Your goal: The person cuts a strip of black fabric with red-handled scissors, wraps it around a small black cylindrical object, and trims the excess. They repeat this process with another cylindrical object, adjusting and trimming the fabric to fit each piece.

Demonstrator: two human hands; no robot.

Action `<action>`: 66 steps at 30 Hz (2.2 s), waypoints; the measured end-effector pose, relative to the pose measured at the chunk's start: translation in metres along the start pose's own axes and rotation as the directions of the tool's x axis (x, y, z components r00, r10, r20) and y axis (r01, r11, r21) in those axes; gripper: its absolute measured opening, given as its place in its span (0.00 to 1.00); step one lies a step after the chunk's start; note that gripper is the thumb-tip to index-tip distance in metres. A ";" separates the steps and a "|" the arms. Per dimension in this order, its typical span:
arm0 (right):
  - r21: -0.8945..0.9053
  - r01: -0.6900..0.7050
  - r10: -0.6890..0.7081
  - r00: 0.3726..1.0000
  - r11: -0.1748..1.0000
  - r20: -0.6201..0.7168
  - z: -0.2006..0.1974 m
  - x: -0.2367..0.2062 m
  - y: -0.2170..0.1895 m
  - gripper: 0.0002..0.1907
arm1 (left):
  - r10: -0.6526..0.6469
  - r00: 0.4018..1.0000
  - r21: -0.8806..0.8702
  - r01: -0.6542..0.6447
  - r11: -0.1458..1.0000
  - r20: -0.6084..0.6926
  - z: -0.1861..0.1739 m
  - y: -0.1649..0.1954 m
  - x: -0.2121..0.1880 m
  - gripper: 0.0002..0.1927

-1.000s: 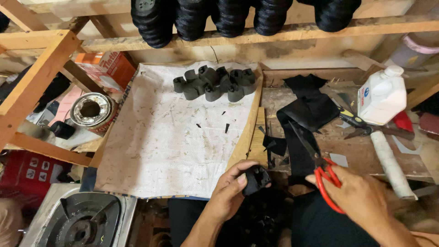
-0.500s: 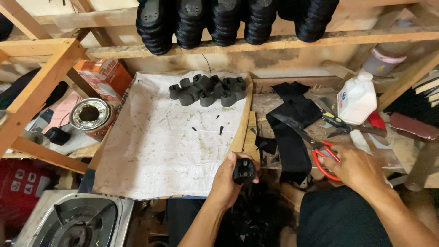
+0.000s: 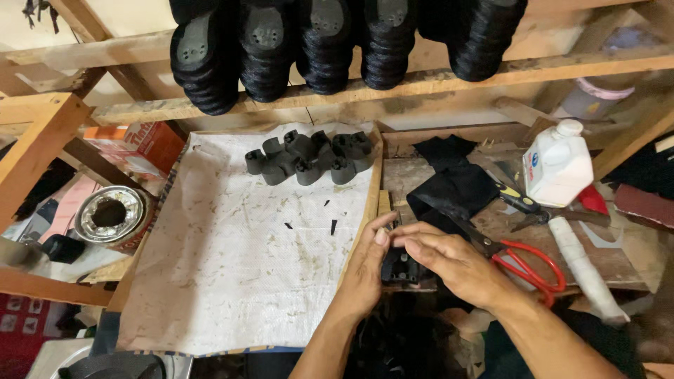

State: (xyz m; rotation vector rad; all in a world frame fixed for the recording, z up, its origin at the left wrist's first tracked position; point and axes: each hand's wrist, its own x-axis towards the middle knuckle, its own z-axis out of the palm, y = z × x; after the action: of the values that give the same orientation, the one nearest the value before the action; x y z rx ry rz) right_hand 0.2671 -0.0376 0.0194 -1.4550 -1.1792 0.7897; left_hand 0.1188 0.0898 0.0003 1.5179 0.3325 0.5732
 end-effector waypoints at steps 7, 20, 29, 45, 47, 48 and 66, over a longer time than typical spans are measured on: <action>-0.132 -0.001 -0.019 0.989 0.991 -0.147 0.026 0.003 0.015 0.26 | -0.033 0.996 -0.019 0.031 0.999 -0.088 0.007 -0.006 0.002 0.27; 0.053 0.104 -0.106 0.993 0.993 0.043 0.024 -0.003 0.020 0.29 | 0.004 0.976 -0.041 -0.013 0.999 -0.216 0.008 -0.024 -0.003 0.29; 0.214 0.044 -0.043 0.999 0.976 -0.009 0.027 -0.011 0.020 0.34 | -0.007 0.964 -0.068 -0.012 0.998 -0.267 0.019 -0.032 -0.006 0.28; -0.594 0.397 -0.521 0.852 0.700 -0.044 0.016 -0.015 0.024 0.35 | 0.079 0.990 -0.021 -0.077 0.997 0.115 0.007 -0.020 -0.016 0.30; -0.569 0.397 -0.521 0.851 0.720 -0.065 0.017 -0.015 0.024 0.35 | 0.063 0.990 -0.037 -0.059 0.998 0.129 0.005 -0.020 -0.017 0.30; -0.555 0.389 -0.511 0.856 0.735 -0.077 0.017 -0.015 0.024 0.35 | 0.068 0.987 -0.045 -0.062 0.997 0.147 0.004 -0.019 -0.020 0.31; -0.606 0.356 -0.560 0.808 0.711 -0.183 0.032 -0.010 0.017 0.32 | 0.095 0.993 0.107 -0.102 0.989 0.075 0.006 -0.010 -0.022 0.35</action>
State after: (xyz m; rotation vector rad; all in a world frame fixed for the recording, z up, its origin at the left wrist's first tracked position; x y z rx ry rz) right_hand 0.2390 -0.0363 -0.0058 -1.5555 -1.4667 -0.2014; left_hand 0.1055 0.0729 -0.0125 1.6640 0.2392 0.5859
